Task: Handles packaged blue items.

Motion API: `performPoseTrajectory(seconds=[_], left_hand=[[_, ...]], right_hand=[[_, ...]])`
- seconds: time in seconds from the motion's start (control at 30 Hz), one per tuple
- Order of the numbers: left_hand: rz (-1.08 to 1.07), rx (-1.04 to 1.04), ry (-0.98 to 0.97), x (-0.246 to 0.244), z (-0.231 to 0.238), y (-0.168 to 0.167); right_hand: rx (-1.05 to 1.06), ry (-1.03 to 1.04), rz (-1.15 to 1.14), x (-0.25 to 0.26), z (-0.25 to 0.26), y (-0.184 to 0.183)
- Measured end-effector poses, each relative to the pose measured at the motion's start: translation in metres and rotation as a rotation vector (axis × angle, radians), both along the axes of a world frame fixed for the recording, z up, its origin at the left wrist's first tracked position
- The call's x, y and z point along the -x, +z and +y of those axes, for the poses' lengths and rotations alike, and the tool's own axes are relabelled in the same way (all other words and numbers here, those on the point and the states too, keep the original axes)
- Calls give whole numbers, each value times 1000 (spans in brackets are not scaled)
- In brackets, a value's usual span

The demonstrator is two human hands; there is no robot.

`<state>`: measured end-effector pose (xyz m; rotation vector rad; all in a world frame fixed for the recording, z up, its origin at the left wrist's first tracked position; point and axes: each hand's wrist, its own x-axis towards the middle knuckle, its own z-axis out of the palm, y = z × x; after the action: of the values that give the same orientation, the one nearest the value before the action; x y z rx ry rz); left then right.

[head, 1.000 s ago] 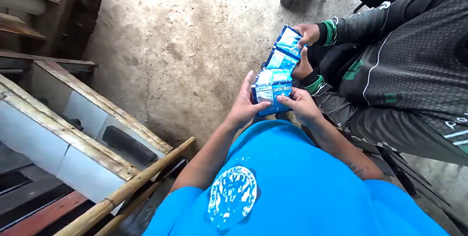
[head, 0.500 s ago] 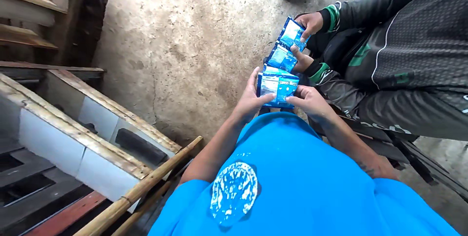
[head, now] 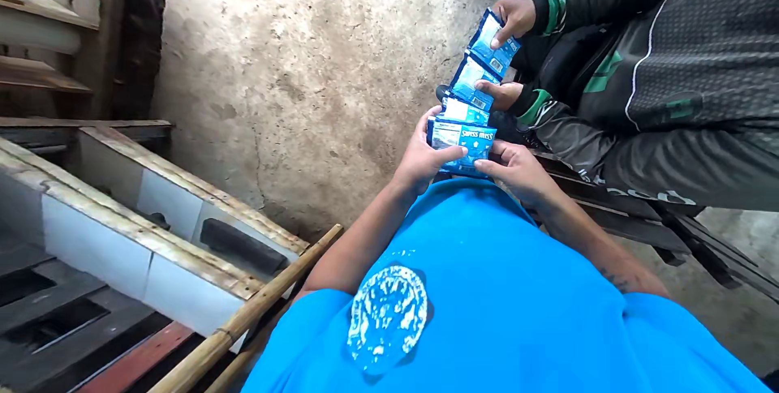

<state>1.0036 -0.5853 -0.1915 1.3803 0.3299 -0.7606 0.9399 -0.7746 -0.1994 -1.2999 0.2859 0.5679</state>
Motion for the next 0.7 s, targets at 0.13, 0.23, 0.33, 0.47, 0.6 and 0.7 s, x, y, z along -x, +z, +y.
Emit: performPoseTrajectory(seconds=[0.13, 0.23, 0.33, 0.47, 0.6, 0.7], left_hand=[[57, -4, 43, 0, -3, -3], [87, -14, 68, 1, -6, -3], [81, -13, 51, -1, -6, -4], [74, 0, 3, 2, -7, -3], [57, 46, -97, 2, 2, 2], [147, 101, -102, 10, 14, 2]], right_hand=[[-71, -45, 38, 5, -2, -1], [-39, -44, 51, 6, -1, -4], [-33, -36, 54, 7, 2, -6], [73, -4, 78, 4, 6, -5], [86, -30, -15, 2, 9, -5], [159, 4, -101, 9, 10, 11]])
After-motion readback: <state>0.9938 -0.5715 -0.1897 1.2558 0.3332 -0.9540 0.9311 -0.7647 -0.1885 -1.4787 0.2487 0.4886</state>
